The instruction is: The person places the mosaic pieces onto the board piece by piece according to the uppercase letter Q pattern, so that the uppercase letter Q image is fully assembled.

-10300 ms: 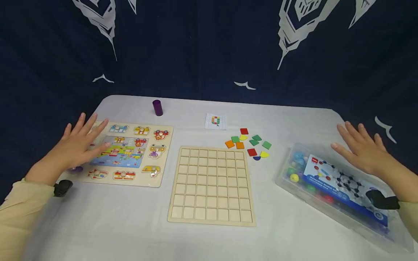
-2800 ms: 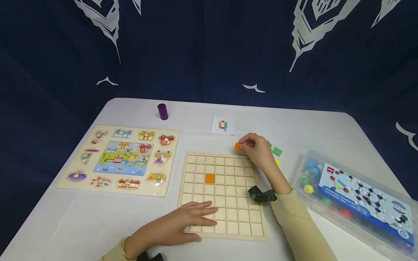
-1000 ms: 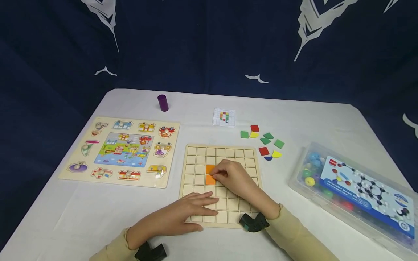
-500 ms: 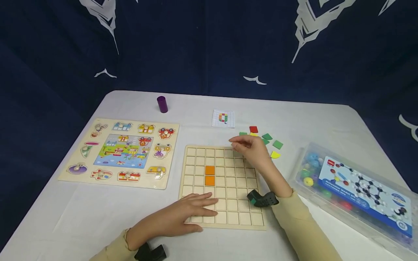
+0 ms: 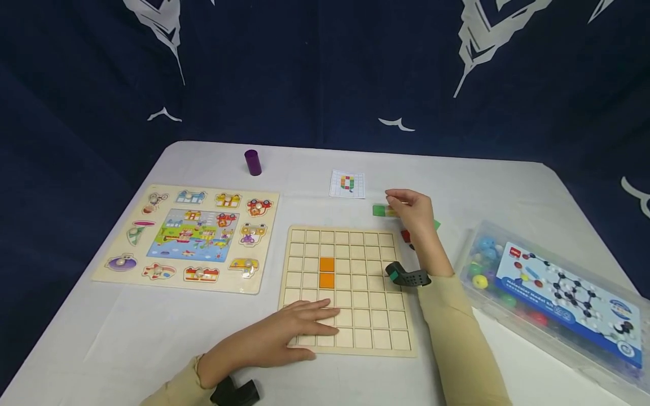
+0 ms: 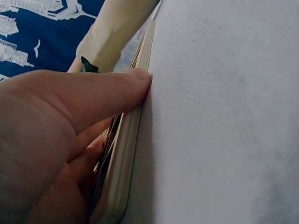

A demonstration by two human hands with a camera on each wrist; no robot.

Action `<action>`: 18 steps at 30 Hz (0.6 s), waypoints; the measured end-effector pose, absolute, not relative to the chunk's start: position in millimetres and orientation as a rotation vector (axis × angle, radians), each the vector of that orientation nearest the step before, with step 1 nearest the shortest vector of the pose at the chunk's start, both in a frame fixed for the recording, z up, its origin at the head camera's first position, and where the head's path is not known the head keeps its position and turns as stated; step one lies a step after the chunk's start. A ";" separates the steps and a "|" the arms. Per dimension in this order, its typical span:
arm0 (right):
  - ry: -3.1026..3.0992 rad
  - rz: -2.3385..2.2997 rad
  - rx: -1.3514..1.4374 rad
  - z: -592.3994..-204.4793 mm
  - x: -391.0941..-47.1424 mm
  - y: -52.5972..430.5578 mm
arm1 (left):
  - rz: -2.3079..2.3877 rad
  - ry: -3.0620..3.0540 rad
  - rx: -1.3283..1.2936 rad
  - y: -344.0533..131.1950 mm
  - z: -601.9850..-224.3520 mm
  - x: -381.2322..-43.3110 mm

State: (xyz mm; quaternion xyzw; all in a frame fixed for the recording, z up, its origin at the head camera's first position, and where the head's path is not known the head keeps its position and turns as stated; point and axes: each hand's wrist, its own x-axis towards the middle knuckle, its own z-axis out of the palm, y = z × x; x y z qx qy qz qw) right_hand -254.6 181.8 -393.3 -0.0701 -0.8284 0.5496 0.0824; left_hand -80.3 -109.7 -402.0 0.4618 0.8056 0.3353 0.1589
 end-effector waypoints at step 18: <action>-2.846 1.175 0.009 -395.1 -247.9 170.3 | 0.973 2.316 1.382 -110.6 -405.6 -80.1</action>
